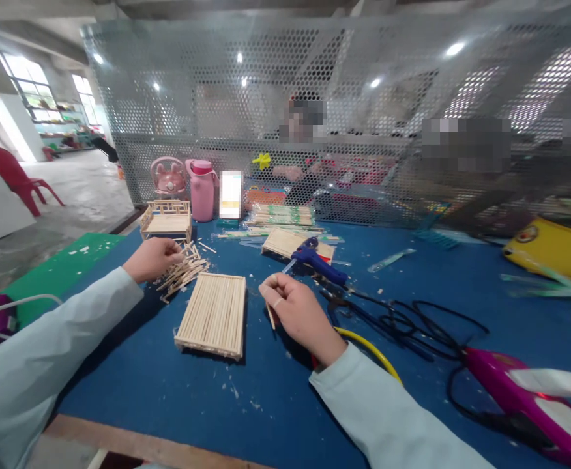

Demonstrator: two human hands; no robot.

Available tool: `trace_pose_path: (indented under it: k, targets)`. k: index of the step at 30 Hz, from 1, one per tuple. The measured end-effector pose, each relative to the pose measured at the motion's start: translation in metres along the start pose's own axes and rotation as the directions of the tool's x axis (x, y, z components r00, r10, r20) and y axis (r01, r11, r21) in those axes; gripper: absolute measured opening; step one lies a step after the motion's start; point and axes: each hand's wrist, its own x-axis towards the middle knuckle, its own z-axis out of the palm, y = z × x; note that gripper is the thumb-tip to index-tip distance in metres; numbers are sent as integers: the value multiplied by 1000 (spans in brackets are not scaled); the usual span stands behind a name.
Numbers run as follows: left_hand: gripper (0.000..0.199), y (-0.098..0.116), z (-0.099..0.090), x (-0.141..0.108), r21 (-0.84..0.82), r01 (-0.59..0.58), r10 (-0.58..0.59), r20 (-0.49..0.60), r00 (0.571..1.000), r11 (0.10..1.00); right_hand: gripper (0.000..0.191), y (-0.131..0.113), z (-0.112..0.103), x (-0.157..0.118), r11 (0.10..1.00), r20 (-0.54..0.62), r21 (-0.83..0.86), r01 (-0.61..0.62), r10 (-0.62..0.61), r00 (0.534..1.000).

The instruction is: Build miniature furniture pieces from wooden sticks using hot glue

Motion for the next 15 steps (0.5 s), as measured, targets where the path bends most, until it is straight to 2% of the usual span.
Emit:
trace_pose_path:
  k: [2, 4, 6, 7, 9, 10, 12, 15]
  targets:
    - [28, 10, -2, -7, -82, -12, 12, -7, 1000, 997, 24, 4, 1, 2, 992, 8, -121, 35, -34, 999]
    - [29, 25, -1, -17, -222, -27, 38, 48, 998, 975, 23, 9, 1, 3, 970, 19, -233, 64, -62, 998]
    - [23, 42, 2, -29, -603, 62, 89, 218, 972, 795, 23, 12, 2, 5, 947, 42, -312, 79, -69, 997]
    - [20, 50, 4, -35, -713, 120, 119, 275, 954, 691, 23, 13, 1, 5, 938, 53, -336, 83, -69, 996]
    - [17, 63, 7, -46, -817, 237, 144, 360, 922, 526, 24, 10, 1, 5, 928, 54, -357, 106, -92, 994]
    - [17, 68, 10, -50, -840, 270, 160, 383, 910, 471, 26, 8, 0, 4, 926, 34, -356, 121, -117, 993]
    - [13, 75, 14, -55, -853, 298, 195, 409, 891, 429, 33, 1, -2, 2, 936, -36, -317, 152, -172, 984]
    - [10, 82, 21, -57, -844, 252, 276, 414, 867, 474, 41, -7, -2, -4, 972, -35, -130, 198, -204, 978]
